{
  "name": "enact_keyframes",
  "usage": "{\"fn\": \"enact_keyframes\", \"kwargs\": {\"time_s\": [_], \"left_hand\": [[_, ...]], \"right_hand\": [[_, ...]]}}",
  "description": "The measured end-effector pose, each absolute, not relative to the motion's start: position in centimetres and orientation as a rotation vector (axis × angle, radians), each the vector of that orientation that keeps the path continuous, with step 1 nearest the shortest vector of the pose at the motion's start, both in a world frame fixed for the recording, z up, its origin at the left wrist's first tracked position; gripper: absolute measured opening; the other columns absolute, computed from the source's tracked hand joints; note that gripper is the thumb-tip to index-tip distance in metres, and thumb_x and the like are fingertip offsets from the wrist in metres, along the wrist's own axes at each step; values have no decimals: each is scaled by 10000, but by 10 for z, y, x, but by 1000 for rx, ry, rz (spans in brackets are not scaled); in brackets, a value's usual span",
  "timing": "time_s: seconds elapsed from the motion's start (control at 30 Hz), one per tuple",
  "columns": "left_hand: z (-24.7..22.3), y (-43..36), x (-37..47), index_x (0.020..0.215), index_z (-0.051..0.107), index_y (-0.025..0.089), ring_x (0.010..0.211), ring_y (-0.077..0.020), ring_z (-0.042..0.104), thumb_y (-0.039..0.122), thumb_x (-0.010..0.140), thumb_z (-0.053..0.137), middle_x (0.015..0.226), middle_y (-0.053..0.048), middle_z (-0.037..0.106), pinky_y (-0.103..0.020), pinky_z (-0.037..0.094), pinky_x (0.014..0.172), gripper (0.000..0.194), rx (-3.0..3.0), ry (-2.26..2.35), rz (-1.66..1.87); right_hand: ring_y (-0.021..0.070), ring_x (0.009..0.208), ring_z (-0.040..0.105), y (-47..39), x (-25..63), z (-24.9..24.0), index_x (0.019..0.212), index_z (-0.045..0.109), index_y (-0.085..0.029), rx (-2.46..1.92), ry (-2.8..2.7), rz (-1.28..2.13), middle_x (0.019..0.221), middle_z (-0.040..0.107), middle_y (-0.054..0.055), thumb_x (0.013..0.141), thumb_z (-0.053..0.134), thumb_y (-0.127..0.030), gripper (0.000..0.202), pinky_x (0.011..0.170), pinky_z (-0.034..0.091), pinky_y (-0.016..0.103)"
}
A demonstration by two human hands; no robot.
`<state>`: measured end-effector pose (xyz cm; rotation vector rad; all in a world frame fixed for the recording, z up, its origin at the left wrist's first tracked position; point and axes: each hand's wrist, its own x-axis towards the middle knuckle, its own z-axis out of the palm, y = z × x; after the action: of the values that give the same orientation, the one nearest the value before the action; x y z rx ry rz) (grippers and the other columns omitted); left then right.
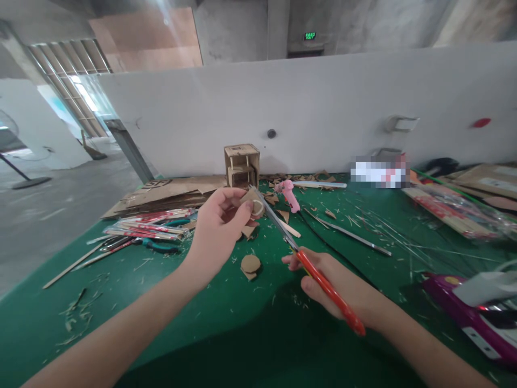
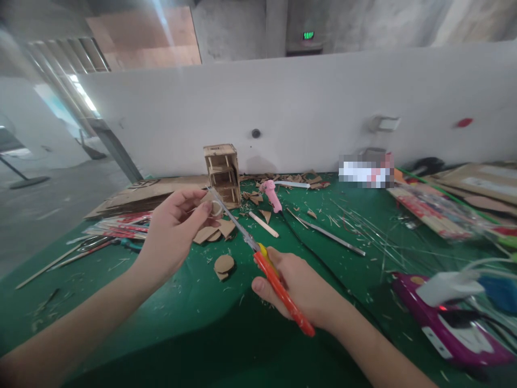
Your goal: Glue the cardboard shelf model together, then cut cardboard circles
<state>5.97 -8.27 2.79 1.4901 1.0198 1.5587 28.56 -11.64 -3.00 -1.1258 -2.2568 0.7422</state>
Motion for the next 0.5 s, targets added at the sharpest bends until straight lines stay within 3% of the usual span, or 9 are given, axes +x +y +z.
{"fn": "enact_keyframes", "kwargs": {"time_s": [0.3, 0.5], "left_hand": [[28, -83, 61, 954, 605, 179, 694, -94, 651, 300, 826, 682, 877, -17, 688, -200, 566, 636, 192, 1491, 1028, 1548], [25, -83, 62, 971, 600, 194, 709, -97, 647, 294, 820, 690, 899, -11, 682, -221, 566, 648, 202, 1447, 989, 1566]], "right_hand": [[186, 661, 596, -111, 282, -35, 895, 569, -199, -1226, -2206, 799, 782, 624, 53, 907, 481, -498, 312, 600, 451, 287], [134, 503, 490, -112, 275, -34, 724, 423, -222, -1388, -2143, 902, 622, 529, -3, 894, 500, -467, 308, 471, 355, 252]]}}
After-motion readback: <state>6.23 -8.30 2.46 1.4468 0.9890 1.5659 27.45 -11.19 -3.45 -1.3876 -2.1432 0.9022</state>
